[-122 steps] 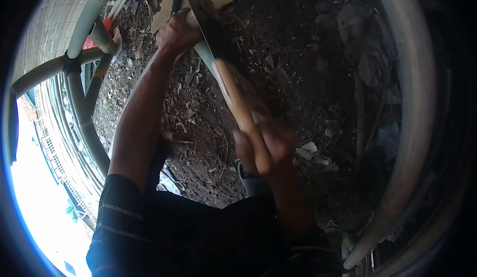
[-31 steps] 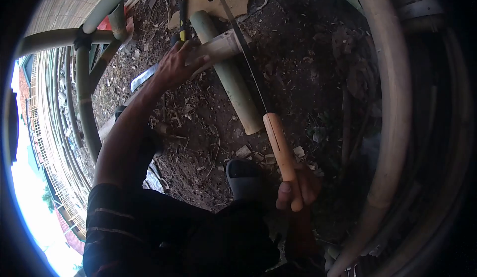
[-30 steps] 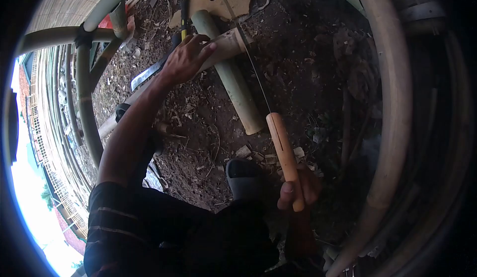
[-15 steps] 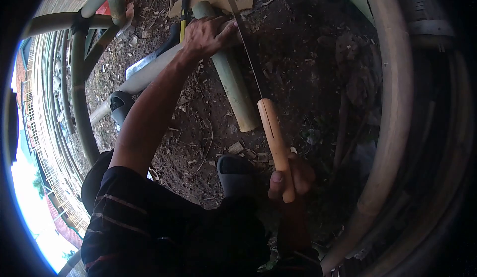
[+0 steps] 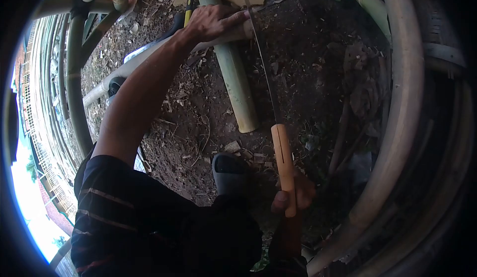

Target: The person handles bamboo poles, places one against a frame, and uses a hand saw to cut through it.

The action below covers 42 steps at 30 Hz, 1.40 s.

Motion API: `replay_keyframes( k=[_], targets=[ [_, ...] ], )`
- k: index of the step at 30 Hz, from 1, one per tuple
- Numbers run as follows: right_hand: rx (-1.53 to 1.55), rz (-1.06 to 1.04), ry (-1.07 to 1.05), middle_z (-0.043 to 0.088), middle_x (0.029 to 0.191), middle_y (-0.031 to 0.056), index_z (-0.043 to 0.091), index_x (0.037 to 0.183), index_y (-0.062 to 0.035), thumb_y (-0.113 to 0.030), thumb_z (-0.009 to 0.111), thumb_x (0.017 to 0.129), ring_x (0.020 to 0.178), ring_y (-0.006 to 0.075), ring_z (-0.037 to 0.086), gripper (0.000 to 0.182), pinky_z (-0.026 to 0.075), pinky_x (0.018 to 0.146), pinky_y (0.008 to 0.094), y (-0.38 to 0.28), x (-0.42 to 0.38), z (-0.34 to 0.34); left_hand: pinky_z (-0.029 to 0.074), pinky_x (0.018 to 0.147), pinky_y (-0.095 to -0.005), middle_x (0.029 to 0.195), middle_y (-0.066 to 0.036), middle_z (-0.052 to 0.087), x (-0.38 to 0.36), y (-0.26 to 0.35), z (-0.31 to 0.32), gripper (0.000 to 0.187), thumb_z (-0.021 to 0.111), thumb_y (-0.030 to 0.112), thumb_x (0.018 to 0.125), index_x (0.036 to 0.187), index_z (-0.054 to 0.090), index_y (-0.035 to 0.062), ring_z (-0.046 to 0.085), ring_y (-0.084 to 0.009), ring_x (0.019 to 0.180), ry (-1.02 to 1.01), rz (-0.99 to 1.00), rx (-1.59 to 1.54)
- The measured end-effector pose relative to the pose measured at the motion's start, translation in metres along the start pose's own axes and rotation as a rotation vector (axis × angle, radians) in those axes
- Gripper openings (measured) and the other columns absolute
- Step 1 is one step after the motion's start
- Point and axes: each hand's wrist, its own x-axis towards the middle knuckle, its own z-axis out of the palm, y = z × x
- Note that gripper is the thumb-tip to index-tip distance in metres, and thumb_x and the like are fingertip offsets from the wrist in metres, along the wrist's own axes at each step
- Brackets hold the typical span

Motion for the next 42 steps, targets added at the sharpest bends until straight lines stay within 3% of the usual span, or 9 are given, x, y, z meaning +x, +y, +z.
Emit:
replay_keyframes(
  k=[13,14,18,23,24,27,31,35,42],
  targets=[
    [-0.003,0.113,0.043,0.061,0.059,0.0117,0.059,0.072,0.0027,-0.041,0.051,0.098,0.051,0.0237,0.064,0.051,0.051,0.046,0.0339,-0.024,0.003,-0.007,0.056,0.079,-0.0487,0.091,-0.023,0.075,0.003,0.002,-0.019,0.074,0.051,0.074,0.093,0.098,0.079,0.0055,0.074,-0.0365,0.089,-0.002,-0.011,-0.153],
    [-0.008,0.108,0.036,0.061,0.059,0.0117,0.059,0.072,0.0027,-0.041,0.051,0.098,0.051,0.0237,0.064,0.051,0.051,0.046,0.0339,-0.015,0.006,-0.005,0.054,0.079,-0.0511,0.091,-0.025,0.075,-0.002,0.006,-0.022,0.081,0.031,0.072,0.103,0.1,0.079,0.0066,0.073,-0.0371,0.087,0.009,0.032,-0.069],
    [0.048,0.109,0.109,0.062,0.059,0.0126,0.059,0.073,0.0036,-0.042,0.051,0.098,0.053,0.0246,0.065,0.052,0.054,0.048,0.0348,-0.001,-0.006,-0.001,0.053,0.077,-0.0528,0.091,-0.025,0.074,0.01,-0.013,-0.005,0.08,0.033,0.07,0.103,0.098,0.08,0.0056,0.072,-0.0386,0.084,0.003,0.156,-0.054],
    [0.017,0.125,0.069,0.061,0.058,0.0124,0.06,0.076,0.0054,-0.041,0.052,0.096,0.053,0.0253,0.065,0.052,0.055,0.05,0.0347,-0.022,-0.014,-0.013,0.05,0.067,-0.0504,0.087,-0.022,0.073,0.004,-0.019,0.004,0.054,0.034,0.055,0.11,0.13,0.07,0.02,0.07,-0.0391,0.075,0.281,0.505,0.291],
    [0.014,0.126,0.073,0.061,0.058,0.0124,0.061,0.077,0.0057,-0.043,0.052,0.097,0.052,0.0255,0.066,0.053,0.056,0.051,0.0349,-0.018,-0.011,-0.013,0.05,0.062,-0.0474,0.092,-0.019,0.074,0.01,-0.019,0.001,0.042,0.034,0.04,0.112,0.149,0.054,0.0334,0.071,-0.0368,0.075,-0.007,0.265,0.288],
    [0.015,0.136,0.056,0.062,0.058,0.0125,0.062,0.077,0.0061,-0.045,0.053,0.097,0.052,0.0258,0.066,0.056,0.056,0.051,0.0353,-0.014,0.014,-0.002,0.049,0.061,-0.0475,0.091,-0.018,0.074,0.005,-0.027,0.007,0.041,0.035,0.04,0.112,0.146,0.057,0.0303,0.07,-0.037,0.074,0.259,0.508,0.289],
    [-0.025,0.034,0.102,0.062,0.058,0.0126,0.061,0.077,0.0054,-0.045,0.055,0.098,0.049,0.0254,0.064,0.055,0.055,0.049,0.035,-0.009,0.001,0.005,0.045,0.066,-0.0521,0.079,-0.019,0.071,0.009,-0.012,-0.014,0.066,0.035,0.065,0.106,0.107,0.075,0.0124,0.067,-0.0383,0.069,-0.034,0.107,-0.031],
    [-0.025,0.14,0.075,0.06,0.056,0.0128,0.06,0.077,0.0061,-0.039,0.055,0.099,0.047,0.0243,0.061,0.05,0.053,0.047,0.0345,-0.03,-0.009,0.0,0.045,0.071,-0.0511,0.071,-0.022,0.068,0.016,-0.025,0.011,0.084,0.035,0.073,0.103,0.076,0.073,0.0023,0.066,-0.0373,0.071,0.153,0.195,0.048],
    [0.069,0.047,0.094,0.057,0.058,0.0108,0.057,0.074,0.0044,-0.024,0.059,0.093,0.047,0.0214,0.057,0.035,0.045,0.044,0.0329,-0.003,0.067,0.061,0.051,0.075,-0.0501,0.087,-0.023,0.075,-0.007,-0.011,-0.005,0.091,0.034,0.08,0.098,0.095,0.079,0.0009,0.072,-0.0383,0.085,0.067,0.105,-0.123]
  ],
)
